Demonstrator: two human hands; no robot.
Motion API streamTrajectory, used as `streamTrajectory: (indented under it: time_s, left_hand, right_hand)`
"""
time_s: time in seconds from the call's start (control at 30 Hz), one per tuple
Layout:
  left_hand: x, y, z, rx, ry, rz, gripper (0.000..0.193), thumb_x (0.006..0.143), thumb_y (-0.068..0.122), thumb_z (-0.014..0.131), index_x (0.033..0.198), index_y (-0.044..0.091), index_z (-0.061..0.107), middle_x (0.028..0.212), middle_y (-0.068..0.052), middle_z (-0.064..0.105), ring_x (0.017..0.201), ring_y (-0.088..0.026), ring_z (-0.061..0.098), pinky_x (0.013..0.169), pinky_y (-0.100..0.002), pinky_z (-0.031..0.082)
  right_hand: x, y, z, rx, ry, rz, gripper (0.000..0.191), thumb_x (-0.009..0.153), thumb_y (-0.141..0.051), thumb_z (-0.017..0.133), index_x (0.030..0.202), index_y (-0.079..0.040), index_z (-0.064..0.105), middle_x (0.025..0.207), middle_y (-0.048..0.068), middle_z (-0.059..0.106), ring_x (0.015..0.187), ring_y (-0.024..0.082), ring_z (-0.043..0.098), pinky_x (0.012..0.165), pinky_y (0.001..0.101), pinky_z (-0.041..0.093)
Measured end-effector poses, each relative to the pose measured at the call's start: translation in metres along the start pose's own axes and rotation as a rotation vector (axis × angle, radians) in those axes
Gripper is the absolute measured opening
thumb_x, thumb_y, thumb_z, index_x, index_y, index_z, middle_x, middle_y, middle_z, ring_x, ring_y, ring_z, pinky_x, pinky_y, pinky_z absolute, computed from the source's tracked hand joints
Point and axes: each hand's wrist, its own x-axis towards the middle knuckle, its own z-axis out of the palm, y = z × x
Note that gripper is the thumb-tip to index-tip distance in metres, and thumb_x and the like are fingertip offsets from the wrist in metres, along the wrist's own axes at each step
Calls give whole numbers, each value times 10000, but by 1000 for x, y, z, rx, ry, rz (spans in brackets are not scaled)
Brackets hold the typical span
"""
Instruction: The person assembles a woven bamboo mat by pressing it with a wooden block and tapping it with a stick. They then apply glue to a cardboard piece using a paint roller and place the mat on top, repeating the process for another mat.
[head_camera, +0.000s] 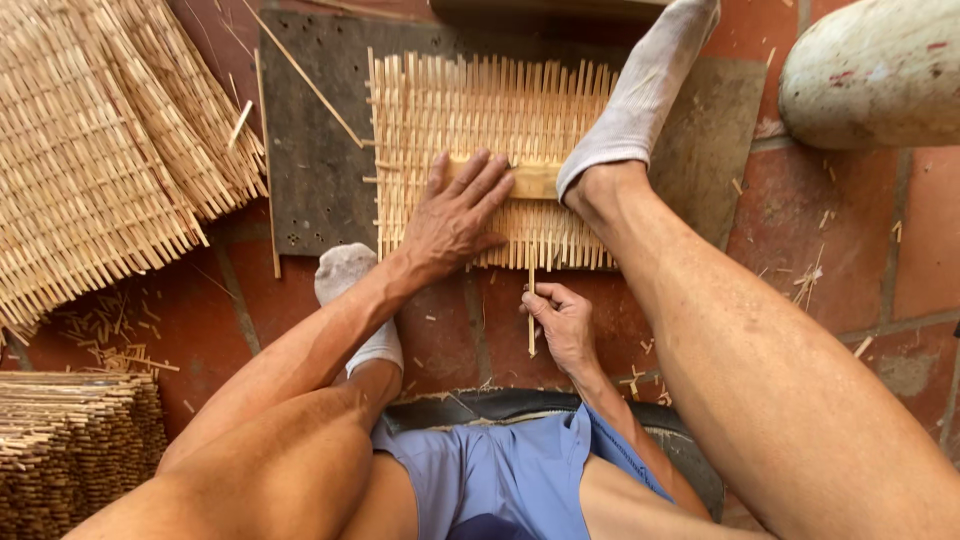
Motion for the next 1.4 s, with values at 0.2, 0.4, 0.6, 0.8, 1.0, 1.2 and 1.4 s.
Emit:
streamTrajectory:
  time_s: [0.2, 0.4, 0.6, 0.8, 1.0, 1.2, 1.4]
  left_hand:
    - [12, 8, -11, 40, -99, -65, 919, 908, 607, 691, 1599, 126, 323, 1711, -96, 202, 1595, -268, 127, 1293, -547, -14]
    - [37, 27, 10, 14, -54, 91, 1086, 842, 704, 638, 1629, 109, 184, 1716, -97, 147, 1585, -261, 80, 1271, -521, -51]
    - [40, 25, 20, 22, -65, 83, 1080, 848, 696, 635, 1639, 160, 130, 1718, -57, 147, 1582, -228, 73, 1279, -489, -58]
    - [37, 27, 20, 1, -101, 61, 1071, 840, 683, 638, 1637, 166, 144, 1717, -44, 145, 1579, -221, 84, 1279, -489, -50]
    - [43, 23, 17, 14, -48, 83, 1058, 856, 681, 646, 1639, 151, 171, 1712, -56, 145, 1573, -230, 91, 1275, -505, -49]
    - [34, 29, 16, 57, -131, 95, 901, 907, 612, 644, 1619, 219, 256, 1729, -121, 97, 1595, -312, 52, 1258, -582, -77]
    - [31, 38, 19, 237, -174, 217, 733, 961, 482, 612, 1610, 446, 272, 1724, -184, -6, 1556, -471, -33, 1125, -753, -118]
  right_hand:
    - [-16, 5, -34, 81, 34, -17, 220, 915, -152, 753, 1077, -4, 753, 807, 28, 750, 647, 38, 618, 550, 191, 482]
    - [-7, 8, -58, -26, 88, 46, 206, 917, -186, 747, 1050, -29, 765, 770, 17, 745, 597, 44, 609, 504, 202, 476]
    - [-1, 6, -55, -75, 98, 25, 185, 917, -177, 755, 1030, -32, 775, 762, 28, 744, 592, 50, 592, 489, 207, 469]
    - [2, 7, -54, 12, 79, 40, 196, 916, -174, 743, 1030, -16, 762, 769, 32, 741, 591, 59, 613, 484, 213, 489]
    - [1, 6, -53, -32, 88, 33, 191, 921, -162, 738, 1019, -1, 768, 773, 45, 746, 622, 63, 631, 508, 220, 488]
    - [-12, 20, -82, 16, 92, -34, 234, 914, -204, 742, 1046, -11, 753, 786, 6, 735, 647, 34, 616, 565, 201, 499]
    - [-2, 36, -96, -36, 118, 25, 233, 920, -231, 761, 1023, -22, 770, 763, 11, 725, 608, 38, 544, 536, 205, 425]
